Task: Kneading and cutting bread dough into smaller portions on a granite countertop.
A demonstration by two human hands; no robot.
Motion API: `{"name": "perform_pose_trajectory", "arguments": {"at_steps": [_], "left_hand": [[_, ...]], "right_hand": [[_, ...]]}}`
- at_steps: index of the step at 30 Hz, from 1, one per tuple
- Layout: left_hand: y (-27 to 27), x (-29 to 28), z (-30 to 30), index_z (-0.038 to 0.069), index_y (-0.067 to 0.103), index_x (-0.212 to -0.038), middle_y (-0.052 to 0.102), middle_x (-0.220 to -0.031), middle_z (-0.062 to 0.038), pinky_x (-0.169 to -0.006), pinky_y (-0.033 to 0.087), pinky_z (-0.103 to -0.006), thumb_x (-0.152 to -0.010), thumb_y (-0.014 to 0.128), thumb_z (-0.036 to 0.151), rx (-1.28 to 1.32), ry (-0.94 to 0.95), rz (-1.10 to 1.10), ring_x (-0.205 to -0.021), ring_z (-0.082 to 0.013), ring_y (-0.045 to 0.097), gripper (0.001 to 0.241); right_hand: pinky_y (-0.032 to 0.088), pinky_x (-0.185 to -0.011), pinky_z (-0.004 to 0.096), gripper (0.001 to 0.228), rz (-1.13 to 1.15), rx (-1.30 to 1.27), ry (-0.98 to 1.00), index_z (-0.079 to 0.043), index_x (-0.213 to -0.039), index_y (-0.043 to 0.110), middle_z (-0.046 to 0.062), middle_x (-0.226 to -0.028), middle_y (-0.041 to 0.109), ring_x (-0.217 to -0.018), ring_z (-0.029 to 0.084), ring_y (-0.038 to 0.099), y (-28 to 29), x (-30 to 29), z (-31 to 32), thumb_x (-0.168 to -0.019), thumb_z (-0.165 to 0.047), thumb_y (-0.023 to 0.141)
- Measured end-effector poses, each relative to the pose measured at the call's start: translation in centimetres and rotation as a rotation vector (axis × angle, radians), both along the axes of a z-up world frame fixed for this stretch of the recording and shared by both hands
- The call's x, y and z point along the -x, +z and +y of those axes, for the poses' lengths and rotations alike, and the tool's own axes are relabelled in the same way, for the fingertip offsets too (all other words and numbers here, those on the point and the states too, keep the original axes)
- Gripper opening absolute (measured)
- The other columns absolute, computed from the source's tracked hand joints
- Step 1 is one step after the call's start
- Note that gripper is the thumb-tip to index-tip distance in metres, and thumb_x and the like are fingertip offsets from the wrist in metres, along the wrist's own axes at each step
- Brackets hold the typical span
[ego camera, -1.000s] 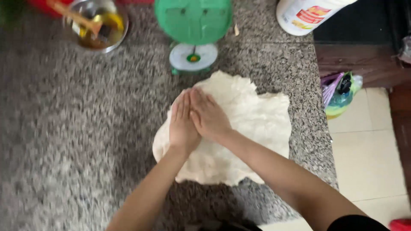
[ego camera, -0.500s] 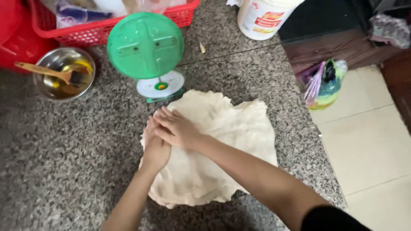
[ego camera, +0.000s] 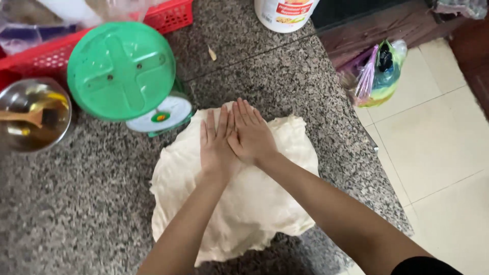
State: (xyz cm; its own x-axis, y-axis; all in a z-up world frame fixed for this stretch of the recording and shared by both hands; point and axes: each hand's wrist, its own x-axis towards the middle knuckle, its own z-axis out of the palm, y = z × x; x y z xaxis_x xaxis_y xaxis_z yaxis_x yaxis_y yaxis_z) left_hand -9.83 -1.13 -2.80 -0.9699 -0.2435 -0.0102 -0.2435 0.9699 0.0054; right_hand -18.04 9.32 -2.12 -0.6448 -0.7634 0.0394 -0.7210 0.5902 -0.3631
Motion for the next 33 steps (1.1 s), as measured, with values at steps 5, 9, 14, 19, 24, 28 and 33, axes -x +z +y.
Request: {"name": "perform_pose_trajectory", "arguments": {"at_steps": [5,9,14,19,24,28,33], "left_hand": [[0.8,2.5,-0.3,0.015,0.015,-0.164,0.005,-0.172,-0.005,-0.125,-0.001,-0.0509,-0.098,0.041,0.041,-0.130,0.055,-0.083,-0.157,-0.0361,0.000,0.075],[3.7,2.7,-0.7,0.009,0.013,-0.164,0.004,-0.172,-0.010,-0.122,-0.002,-0.0521,-0.093,0.047,0.046,-0.166,0.003,-0.268,-0.156,-0.0392,-0.002,0.087],[-0.4,1.9,5.0,0.011,0.024,-0.162,0.013,-0.171,-0.012,-0.124,-0.001,-0.0524,-0.105,0.033,0.038,-0.554,0.061,-0.137,-0.157,-0.0358,0.001,0.063],[0.6,1.7,11.1,0.004,0.024,-0.162,0.017,-0.171,-0.013,-0.128,0.000,-0.0480,-0.106,0.030,0.038,-0.402,0.030,0.045,-0.159,-0.0261,0.008,0.066],[1.9,3.2,11.3,0.004,0.023,-0.162,0.013,-0.172,-0.012,-0.126,-0.002,-0.0481,-0.103,0.029,0.037,-0.334,0.069,0.083,-0.159,-0.0270,0.007,0.069],[2.6,4.8,12.3,0.006,0.020,-0.161,0.009,-0.171,-0.013,-0.125,-0.005,-0.0532,-0.102,0.027,0.039,-0.391,0.122,0.040,-0.158,-0.0311,0.003,0.068],[1.9,6.5,12.1,0.008,0.019,-0.161,0.009,-0.170,-0.013,-0.124,-0.006,-0.0535,-0.101,0.026,0.040,-0.436,0.156,0.066,-0.157,-0.0309,0.002,0.068]], "right_hand": [[0.010,-0.129,0.047,0.077,-0.081,-0.128,-0.071,0.001,-0.160,0.026,0.018,-0.169,0.023,-0.160,0.030,0.017,-0.5,2.6,-1.3,-0.099,-0.046,0.025],[0.009,-0.121,0.050,0.076,-0.070,-0.120,0.010,0.005,-0.157,0.024,0.022,-0.166,0.023,-0.155,0.035,0.015,-1.0,3.2,0.0,-0.101,-0.045,0.035],[0.030,-0.139,0.038,0.054,-0.276,0.244,-0.275,-0.012,-0.160,0.043,0.009,-0.166,0.044,-0.160,0.021,0.037,4.6,-1.2,6.9,-0.109,-0.027,0.047],[0.013,-0.130,0.048,0.061,0.055,-0.072,-0.125,0.000,-0.162,0.023,0.020,-0.170,0.021,-0.161,0.032,0.016,1.7,-1.4,12.4,-0.110,-0.028,0.042],[0.012,-0.128,0.047,0.064,-0.023,-0.079,-0.140,-0.001,-0.163,0.020,0.019,-0.172,0.017,-0.159,0.030,0.015,2.3,0.7,12.4,-0.109,-0.031,0.039],[0.009,-0.129,0.047,0.068,-0.020,-0.095,-0.157,-0.003,-0.163,0.018,0.018,-0.171,0.016,-0.160,0.030,0.012,2.5,2.9,13.1,-0.107,-0.035,0.039],[0.007,-0.129,0.050,0.068,-0.015,-0.078,-0.154,-0.004,-0.164,0.017,0.018,-0.172,0.015,-0.161,0.029,0.011,0.5,5.8,13.3,-0.106,-0.034,0.037]]}}
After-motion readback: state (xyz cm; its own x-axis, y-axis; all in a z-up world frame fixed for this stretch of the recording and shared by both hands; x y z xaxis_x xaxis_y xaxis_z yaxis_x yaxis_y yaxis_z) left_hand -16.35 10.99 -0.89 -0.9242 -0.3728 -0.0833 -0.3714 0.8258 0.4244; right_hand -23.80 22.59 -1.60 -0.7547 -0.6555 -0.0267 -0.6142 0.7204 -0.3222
